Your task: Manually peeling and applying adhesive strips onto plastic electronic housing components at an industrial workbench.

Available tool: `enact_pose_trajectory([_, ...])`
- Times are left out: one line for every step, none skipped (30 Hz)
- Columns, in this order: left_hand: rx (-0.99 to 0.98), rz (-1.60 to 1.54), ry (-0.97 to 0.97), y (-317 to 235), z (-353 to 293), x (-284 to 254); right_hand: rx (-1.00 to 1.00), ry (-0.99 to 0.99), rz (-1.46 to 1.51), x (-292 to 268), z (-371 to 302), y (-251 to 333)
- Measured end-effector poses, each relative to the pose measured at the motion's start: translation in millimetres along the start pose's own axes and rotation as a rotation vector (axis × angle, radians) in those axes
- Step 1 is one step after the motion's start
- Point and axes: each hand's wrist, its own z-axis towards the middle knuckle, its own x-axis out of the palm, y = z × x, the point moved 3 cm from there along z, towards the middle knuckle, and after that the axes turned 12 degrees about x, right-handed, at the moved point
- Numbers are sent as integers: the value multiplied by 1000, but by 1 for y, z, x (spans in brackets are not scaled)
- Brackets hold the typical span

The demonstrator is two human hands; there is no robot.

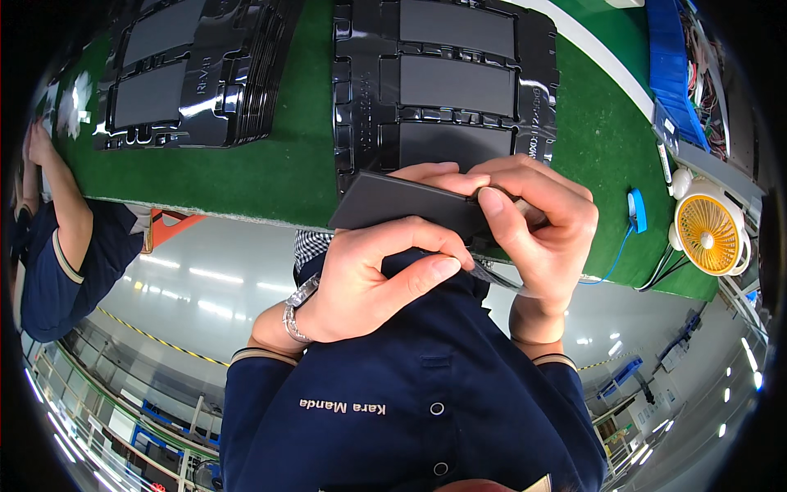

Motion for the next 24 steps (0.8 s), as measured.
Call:
enact_pose_trajectory([14, 20, 13, 0, 1, 0, -6, -7, -44, 0, 0, -1])
enact_pose_trajectory([0, 16, -1, 1, 0, -1, -12, -15, -88, -1, 0, -2])
enact_pose_trajectory([-14, 16, -16, 1, -1, -1, -20, -20, -130, -2, 0, -2])
enact_pose_trajectory([-27, 16, -30, 0, -1, -1, -39, -80, -185, -3, 1, -2])
enact_pose_trajectory([-43, -17, -50, 0, -2, -1, -58, -140, -239, -4, 2, -2])
enact_pose_trajectory([-56, -51, -69, 1, -4, 0, -78, -201, -296, -5, 2, -2])
enact_pose_trajectory([-70, -86, -88, 1, -5, 0, -22, -166, -263, -8, 0, -6])
enact_pose_trajectory([-85, -107, -85, 2, -5, 1, 41, -97, -148, -8, -3, -9])
enact_pose_trajectory([-99, -126, -80, 3, -5, 2, 103, -30, -30, -8, -8, -13])
enact_pose_trajectory([-113, -145, -75, 5, -6, 3, 164, 39, 87, -6, -12, -18])
enact_pose_trajectory([-90, -138, -44, 7, -7, 3, 163, 96, 35, -4, -14, -22])
enact_pose_trajectory([-91, -118, -79, 6, -7, 1, 146, 110, -7, -6, -16, -24])
enact_pose_trajectory([-92, -98, -116, 5, -7, -1, 198, 79, -16, -11, -17, -25])
enact_pose_trajectory([-93, -78, -153, 4, -8, -4, 250, 50, -25, -17, -19, -27])
enact_pose_trajectory([-53, -30, -148, 4, -9, -15, 244, -12, -38, -27, -20, -30])
enact_pose_trajectory([-107, -14, -239, 4, -15, -25, 299, -43, -92, -35, -21, -33])
enact_pose_trajectory([-93, 33, -306, 3, -17, -34, 310, -43, -124, -41, -22, -38])
enact_pose_trajectory([-69, 56, -412, 0, -20, -38, 319, -43, -156, -44, -23, -46])
enact_pose_trajectory([-64, 60, -411, -1, -25, -46, 258, -21, -158, -41, -23, -52])
enact_pose_trajectory([-58, 64, -409, -1, -28, -52, 198, -1, -160, -38, -23, -59])
enact_pose_trajectory([-65, 58, -400, -1, -28, -51, 189, 40, -225, -35, -25, -63])
enact_pose_trajectory([-72, 52, -389, -3, -27, -50, 213, 26, -210, -29, -25, -64])
enact_pose_trajectory([-78, 45, -378, -3, -26, -50, 146, -10, -283, -24, -24, -64])
enact_pose_trajectory([-102, 51, -338, -4, -23, -48, 80, -40, -359, -21, -22, -62])
